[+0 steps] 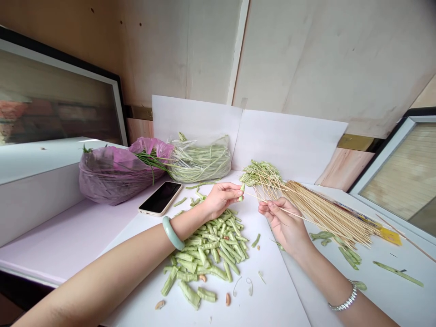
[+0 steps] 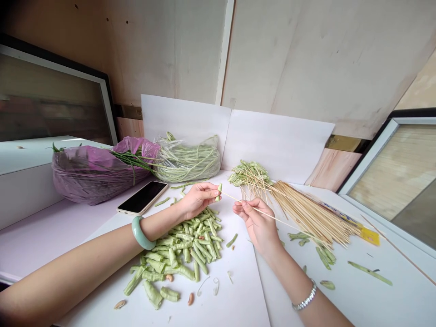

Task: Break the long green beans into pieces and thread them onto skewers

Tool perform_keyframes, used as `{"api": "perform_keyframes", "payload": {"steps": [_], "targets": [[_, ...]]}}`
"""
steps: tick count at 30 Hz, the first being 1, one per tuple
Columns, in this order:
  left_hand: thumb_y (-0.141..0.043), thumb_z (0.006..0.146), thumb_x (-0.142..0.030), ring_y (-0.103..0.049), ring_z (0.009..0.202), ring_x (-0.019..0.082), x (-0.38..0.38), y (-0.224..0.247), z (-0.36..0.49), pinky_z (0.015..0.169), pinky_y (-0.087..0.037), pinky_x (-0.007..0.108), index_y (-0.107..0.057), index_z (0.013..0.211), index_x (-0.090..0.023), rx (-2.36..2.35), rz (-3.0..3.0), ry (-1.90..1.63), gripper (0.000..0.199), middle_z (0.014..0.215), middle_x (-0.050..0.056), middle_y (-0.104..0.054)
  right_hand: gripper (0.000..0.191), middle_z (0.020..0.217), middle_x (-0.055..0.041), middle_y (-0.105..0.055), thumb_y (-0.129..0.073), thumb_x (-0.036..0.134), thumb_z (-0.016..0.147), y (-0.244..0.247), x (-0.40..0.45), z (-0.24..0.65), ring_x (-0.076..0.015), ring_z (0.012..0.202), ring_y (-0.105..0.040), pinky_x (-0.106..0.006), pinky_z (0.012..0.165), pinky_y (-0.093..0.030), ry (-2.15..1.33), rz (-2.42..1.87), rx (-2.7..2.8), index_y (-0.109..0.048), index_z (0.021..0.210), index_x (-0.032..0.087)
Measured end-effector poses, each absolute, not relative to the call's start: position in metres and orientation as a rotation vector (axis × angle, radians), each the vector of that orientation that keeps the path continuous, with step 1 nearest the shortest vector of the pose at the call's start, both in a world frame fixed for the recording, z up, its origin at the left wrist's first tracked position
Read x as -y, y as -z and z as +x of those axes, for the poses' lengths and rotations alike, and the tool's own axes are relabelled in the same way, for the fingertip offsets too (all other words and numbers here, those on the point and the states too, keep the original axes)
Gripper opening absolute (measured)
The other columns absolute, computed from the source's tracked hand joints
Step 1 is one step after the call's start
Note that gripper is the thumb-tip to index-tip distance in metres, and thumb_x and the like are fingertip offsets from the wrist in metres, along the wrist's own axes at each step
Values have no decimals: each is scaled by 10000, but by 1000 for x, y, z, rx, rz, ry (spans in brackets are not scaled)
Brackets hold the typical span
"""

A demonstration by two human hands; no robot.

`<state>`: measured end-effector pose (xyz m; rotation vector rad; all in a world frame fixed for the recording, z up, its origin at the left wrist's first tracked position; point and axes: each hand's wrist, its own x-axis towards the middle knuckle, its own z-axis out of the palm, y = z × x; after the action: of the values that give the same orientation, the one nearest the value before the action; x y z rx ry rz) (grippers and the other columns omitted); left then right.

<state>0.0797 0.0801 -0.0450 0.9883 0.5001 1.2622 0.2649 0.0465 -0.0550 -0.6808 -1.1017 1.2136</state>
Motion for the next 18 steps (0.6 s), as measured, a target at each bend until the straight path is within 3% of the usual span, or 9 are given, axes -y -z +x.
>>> {"api": "perform_keyframes", "payload": {"steps": [18], "targets": [[-856, 480, -187, -516, 563, 58, -74, 42, 84, 585, -382, 207, -678, 651, -103, -378, 954, -1241, 261, 586, -7, -591, 243, 729, 22, -724, -805, 291, 644, 53, -37, 257, -159, 747, -690, -350, 806, -545, -1231, -646, 1064, -566, 629, 248]]}}
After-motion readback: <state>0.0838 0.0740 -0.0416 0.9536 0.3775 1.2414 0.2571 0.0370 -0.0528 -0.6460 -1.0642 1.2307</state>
